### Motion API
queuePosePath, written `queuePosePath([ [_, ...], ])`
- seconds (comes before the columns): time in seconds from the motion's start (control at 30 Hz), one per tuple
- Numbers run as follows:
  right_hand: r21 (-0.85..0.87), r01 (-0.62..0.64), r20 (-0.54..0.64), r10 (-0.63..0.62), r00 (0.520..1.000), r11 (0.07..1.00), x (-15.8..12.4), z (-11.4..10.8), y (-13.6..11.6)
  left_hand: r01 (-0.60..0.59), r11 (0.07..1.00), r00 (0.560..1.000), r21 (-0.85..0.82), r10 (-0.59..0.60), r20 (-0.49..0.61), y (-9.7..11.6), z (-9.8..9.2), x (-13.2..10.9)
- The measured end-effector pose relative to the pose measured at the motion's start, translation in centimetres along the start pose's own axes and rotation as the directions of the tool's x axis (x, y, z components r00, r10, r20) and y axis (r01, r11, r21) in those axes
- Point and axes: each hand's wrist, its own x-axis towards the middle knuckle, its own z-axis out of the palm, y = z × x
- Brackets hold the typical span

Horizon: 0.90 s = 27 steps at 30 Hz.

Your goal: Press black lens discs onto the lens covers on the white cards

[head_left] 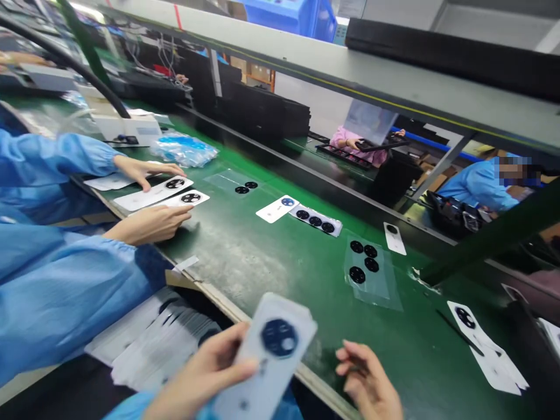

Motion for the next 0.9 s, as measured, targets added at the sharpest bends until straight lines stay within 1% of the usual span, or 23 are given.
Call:
queuePosePath([
  [0.03, 0.111, -0.058, 0.049, 0.053, 0.997, 0.992, 0.2, 1.2, 0.0, -0.029, 0.996, 0.999, -0.089, 0.033, 0.043, 1.0, 2.6, 1.5],
  [0.07, 0.178, -0.113, 0.074, 0.101, 0.992, 0.978, 0.6, 2.0, -0.1, -0.048, 0.990, 0.996, -0.136, 0.058, 0.074, 1.7, 4.9, 2.7],
  [0.1, 0.214, -0.156, 0.068, 0.144, 0.987, 0.964, 1.0, 2.4, -0.2, -0.085, 0.987, 0.992, -0.139, 0.097, 0.079, 2.1, 6.7, 3.8],
  [0.13, 0.229, -0.189, 0.045, 0.183, 0.982, 0.955, 1.4, 2.5, -0.4, -0.131, 0.986, 0.988, -0.100, 0.139, 0.072, 2.2, 8.1, 4.7],
  [0.17, 0.236, -0.212, 0.008, 0.216, 0.976, 0.948, 1.8, 2.4, -0.5, -0.162, 0.985, 0.984, -0.053, 0.166, 0.072, 2.2, 9.0, 5.3],
  [0.23, 0.259, -0.234, -0.080, 0.262, 0.962, 0.937, 2.4, 1.6, -0.8, -0.210, 0.975, 0.976, 0.071, 0.204, 0.079, 2.1, 9.9, 6.4],
  [0.3, 0.287, -0.250, -0.137, 0.298, 0.945, 0.925, 2.8, 0.8, -0.9, -0.235, 0.957, 0.970, 0.169, 0.220, 0.104, 1.9, 10.0, 7.2],
  [0.37, 0.294, -0.256, -0.162, 0.312, 0.936, 0.921, 3.0, 0.2, -0.9, -0.253, 0.941, 0.965, 0.225, 0.228, 0.129, 1.8, 9.7, 8.0],
  [0.5, 0.286, -0.301, -0.103, 0.342, 0.934, 0.910, 3.5, -0.3, -0.9, -0.262, 0.919, 0.964, 0.296, 0.233, 0.129, 1.9, 9.0, 9.0],
  [0.57, 0.299, -0.339, -0.067, 0.374, 0.925, 0.892, 3.7, -0.6, -0.9, -0.264, 0.893, 0.965, 0.364, 0.246, 0.095, 2.2, 8.3, 9.2],
  [0.63, 0.304, -0.338, -0.072, 0.375, 0.924, 0.891, 4.1, -0.9, -0.9, -0.262, 0.855, 0.962, 0.447, 0.265, 0.058, 2.6, 7.3, 9.3],
  [0.77, 0.171, -0.283, -0.136, 0.307, 0.942, 0.944, 4.6, -1.6, -0.2, -0.233, 0.749, 0.958, 0.620, 0.287, 0.014, 3.4, 5.0, 9.3],
  [0.83, 0.113, -0.268, -0.145, 0.283, 0.948, 0.957, 4.8, -2.0, 0.1, -0.210, 0.694, 0.953, 0.689, 0.303, -0.015, 3.6, 4.2, 9.1],
  [0.87, 0.100, -0.263, -0.147, 0.276, 0.950, 0.960, 4.8, -2.1, 0.2, -0.201, 0.641, 0.940, 0.741, 0.339, -0.038, 3.5, 3.9, 9.0],
  [0.9, 0.089, -0.261, -0.148, 0.272, 0.951, 0.961, 4.9, -2.3, 0.2, -0.198, 0.560, 0.915, 0.804, 0.400, -0.053, 3.4, 3.9, 8.8],
])
